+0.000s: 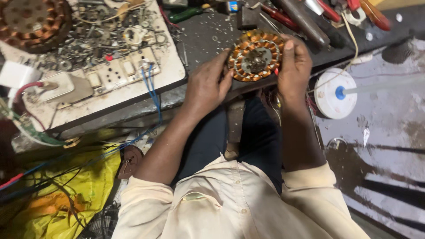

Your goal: The person works on a circular copper-wound electrical component, likely a stator, using pliers and a screwdriver. They strip wire ends, tuck them into slots, and adjust the windings while seated at a cluttered workbench.

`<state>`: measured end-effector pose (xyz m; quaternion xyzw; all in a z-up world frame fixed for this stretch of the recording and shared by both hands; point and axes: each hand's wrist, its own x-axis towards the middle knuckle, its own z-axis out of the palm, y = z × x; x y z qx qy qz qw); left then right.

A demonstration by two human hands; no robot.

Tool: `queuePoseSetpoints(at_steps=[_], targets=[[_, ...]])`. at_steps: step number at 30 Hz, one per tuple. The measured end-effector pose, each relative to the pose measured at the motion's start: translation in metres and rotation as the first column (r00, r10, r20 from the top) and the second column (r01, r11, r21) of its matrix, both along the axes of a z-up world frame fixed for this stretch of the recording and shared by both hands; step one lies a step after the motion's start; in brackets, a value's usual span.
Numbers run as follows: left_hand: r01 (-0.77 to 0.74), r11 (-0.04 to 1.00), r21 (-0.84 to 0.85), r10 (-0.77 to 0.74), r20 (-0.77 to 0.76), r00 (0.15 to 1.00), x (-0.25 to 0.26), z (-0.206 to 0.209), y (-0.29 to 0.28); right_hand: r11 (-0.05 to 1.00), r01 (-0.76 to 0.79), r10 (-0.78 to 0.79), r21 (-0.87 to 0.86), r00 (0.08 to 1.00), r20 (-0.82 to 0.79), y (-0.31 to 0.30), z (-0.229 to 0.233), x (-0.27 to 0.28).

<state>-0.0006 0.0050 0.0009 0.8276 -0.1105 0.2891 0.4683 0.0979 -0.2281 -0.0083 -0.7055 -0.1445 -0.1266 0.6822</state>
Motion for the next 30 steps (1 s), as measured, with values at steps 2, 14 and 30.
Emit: queuePoseSetpoints(at_steps=[2,14,30], targets=[[0.001,1.0,-0.012,-0.001,0.014,1.0,-0.001,0.002,0.002,1.0,-0.02,0.02,-0.009,1.0,-0.004,0.001,0.004,0.0],[0.003,1.0,0.008,-0.003,-0.044,0.999,0.0,0.015,-0.001,0.996,0.008,-0.005,-0.085,0.999,0.034,-0.006,-0.002,0.004],[-0.013,0.996,0.093,0.025,-0.133,0.991,0.006,-0.01,-0.004,0.671,0.007,0.496,-0.742,0.739,0.456,0.092,0.141,0.013]])
